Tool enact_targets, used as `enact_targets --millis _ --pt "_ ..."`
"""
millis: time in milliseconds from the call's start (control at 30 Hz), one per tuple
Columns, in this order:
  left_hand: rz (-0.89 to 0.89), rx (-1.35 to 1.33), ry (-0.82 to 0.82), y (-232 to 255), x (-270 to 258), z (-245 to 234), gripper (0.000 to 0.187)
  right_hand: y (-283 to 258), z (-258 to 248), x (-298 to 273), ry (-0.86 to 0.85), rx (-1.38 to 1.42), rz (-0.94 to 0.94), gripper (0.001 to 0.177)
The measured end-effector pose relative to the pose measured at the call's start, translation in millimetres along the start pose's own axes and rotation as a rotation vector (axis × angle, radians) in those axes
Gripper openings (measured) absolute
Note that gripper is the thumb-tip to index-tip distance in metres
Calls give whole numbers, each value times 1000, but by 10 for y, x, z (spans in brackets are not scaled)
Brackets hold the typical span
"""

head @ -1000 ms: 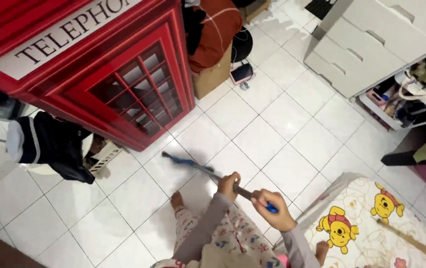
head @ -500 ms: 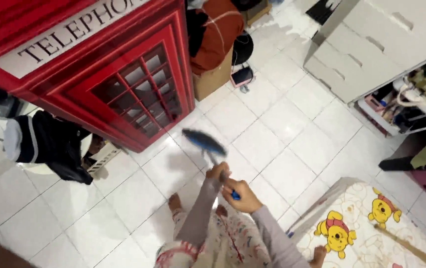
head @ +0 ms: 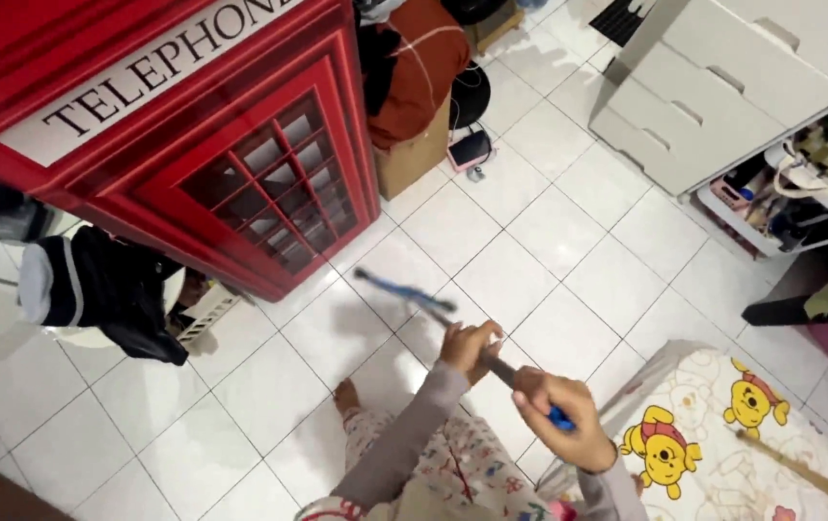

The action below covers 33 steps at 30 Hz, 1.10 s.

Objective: Sweeping a tiled floor in a bedroom using a broom

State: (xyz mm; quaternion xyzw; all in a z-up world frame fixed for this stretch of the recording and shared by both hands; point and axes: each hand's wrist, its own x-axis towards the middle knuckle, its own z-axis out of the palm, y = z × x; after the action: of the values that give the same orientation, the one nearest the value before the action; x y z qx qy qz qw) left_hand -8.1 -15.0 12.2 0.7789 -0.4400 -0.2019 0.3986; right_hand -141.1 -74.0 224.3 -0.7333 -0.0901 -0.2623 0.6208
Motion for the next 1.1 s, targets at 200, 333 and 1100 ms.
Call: enact_targets --millis 200,333,1100 --pt "-946 -1212 -47 389 152 -100 18 464 164 -343 -183 -347 195 38" --pt "-547 -953 -256 129 -180 90 6 948 164 -673 -220 -363 311 36" --pt "-511 -480 -336 -71 -71 390 19 737 -212 -422 -230 -236 419 20"
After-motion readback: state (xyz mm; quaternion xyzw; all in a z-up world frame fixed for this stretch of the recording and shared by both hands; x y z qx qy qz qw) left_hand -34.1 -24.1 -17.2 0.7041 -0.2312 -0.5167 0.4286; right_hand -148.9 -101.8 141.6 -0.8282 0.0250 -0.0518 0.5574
